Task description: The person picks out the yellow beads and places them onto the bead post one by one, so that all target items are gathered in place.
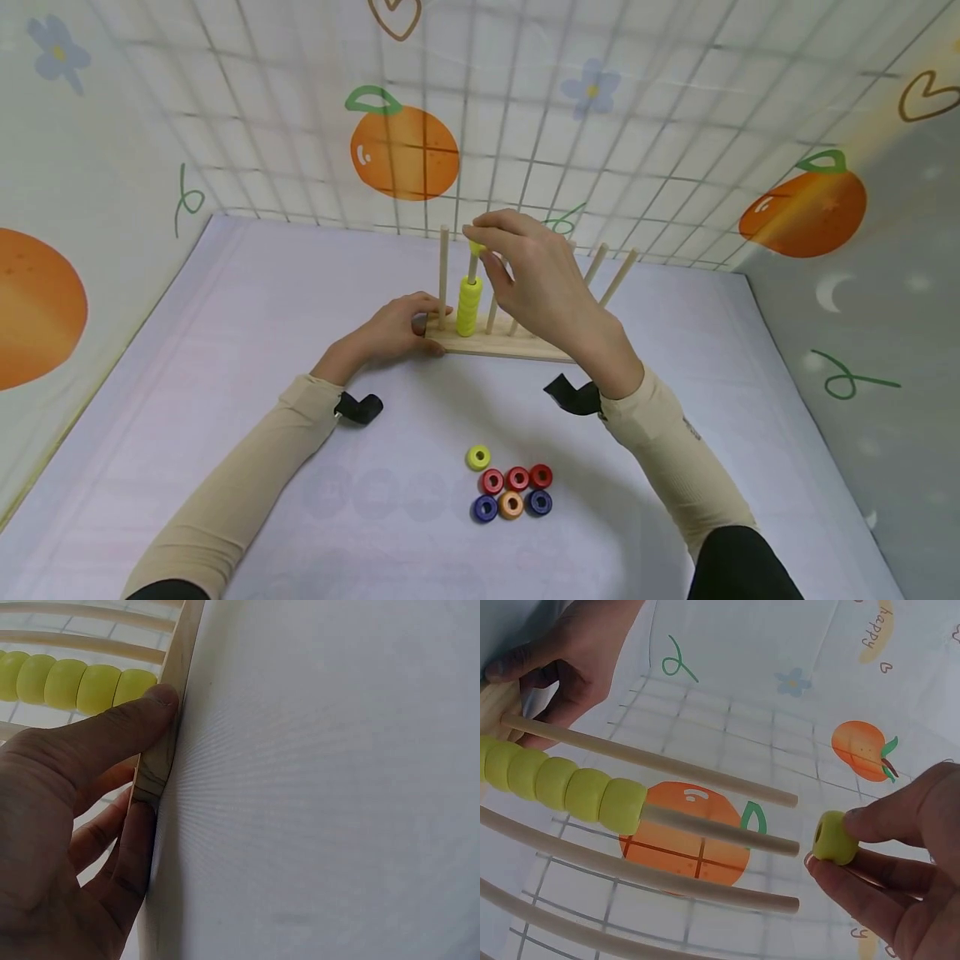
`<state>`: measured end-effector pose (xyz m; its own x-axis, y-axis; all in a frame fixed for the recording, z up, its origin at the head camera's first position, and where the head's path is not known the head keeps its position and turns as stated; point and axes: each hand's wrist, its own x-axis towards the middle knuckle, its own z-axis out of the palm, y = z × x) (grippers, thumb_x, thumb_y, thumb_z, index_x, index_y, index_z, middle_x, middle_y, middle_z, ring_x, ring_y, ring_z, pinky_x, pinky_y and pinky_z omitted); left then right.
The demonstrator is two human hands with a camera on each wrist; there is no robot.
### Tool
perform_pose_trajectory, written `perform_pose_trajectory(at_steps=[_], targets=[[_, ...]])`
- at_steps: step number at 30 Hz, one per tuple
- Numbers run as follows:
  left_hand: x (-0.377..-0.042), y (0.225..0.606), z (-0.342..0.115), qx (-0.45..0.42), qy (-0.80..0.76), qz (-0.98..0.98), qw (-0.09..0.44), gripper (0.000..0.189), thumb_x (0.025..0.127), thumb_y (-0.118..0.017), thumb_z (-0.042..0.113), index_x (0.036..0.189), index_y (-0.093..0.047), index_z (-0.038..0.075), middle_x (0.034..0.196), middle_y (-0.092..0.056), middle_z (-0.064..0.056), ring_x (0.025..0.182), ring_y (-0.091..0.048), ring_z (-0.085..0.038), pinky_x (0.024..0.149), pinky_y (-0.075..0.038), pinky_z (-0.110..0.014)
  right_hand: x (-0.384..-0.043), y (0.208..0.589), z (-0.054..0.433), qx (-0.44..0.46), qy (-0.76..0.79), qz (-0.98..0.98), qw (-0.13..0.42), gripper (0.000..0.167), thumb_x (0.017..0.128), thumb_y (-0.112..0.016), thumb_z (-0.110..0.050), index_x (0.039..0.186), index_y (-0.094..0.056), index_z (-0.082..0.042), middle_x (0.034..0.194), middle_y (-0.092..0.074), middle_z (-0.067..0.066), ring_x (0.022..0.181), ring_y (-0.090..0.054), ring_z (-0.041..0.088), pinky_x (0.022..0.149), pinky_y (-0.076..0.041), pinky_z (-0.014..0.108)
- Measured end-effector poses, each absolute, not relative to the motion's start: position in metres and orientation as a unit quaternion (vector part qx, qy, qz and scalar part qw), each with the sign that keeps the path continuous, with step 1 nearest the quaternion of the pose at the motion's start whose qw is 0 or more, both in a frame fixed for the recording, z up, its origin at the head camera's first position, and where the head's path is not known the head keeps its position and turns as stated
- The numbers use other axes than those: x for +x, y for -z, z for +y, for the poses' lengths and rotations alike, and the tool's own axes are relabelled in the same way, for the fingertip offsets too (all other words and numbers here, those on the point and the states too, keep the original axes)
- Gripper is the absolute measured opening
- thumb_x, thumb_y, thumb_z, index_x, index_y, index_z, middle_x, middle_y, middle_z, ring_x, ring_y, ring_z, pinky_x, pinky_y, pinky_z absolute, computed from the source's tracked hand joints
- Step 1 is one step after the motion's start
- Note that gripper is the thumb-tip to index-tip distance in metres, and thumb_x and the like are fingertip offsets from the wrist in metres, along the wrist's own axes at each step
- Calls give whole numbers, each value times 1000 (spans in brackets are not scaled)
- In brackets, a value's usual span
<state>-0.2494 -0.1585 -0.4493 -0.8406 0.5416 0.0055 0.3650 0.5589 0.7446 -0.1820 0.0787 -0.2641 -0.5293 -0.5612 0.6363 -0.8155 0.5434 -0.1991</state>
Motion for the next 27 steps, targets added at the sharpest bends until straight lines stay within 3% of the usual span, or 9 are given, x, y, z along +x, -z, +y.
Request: perform_pose_trajectory(at_steps=[17,23,27], targets=[[-248,449,-157,253,-383,881,111,61,78,-88,32,130,-64,13,132,-56,1,114,-54,-20,94,-50,-41,-198,263,72,383,-227,-862,243,30,91,-62,8,118,-72,2,120,-67,14,104,-64,29,74,-53,37],[-247,448,-158,255,-387,879,114,60,78,-88,30,130,-63,12,132,-57,-1,115,-54,-20,95,-49,-41,-200,263,68,381,-215,-870,229,33,96,-49,6,118,-72,1,121,-67,16,101,-65,31,58,-44,32],[-247,447,-157,257,-382,881,109,60,78,-88,28,129,-63,10,132,-57,-1,115,-54,-20,95,-49,-40,-199,263,68,381,-206,-869,238,33,95,-49,5,118,-73,1,123,-66,17,102,-65,32,54,-40,31]])
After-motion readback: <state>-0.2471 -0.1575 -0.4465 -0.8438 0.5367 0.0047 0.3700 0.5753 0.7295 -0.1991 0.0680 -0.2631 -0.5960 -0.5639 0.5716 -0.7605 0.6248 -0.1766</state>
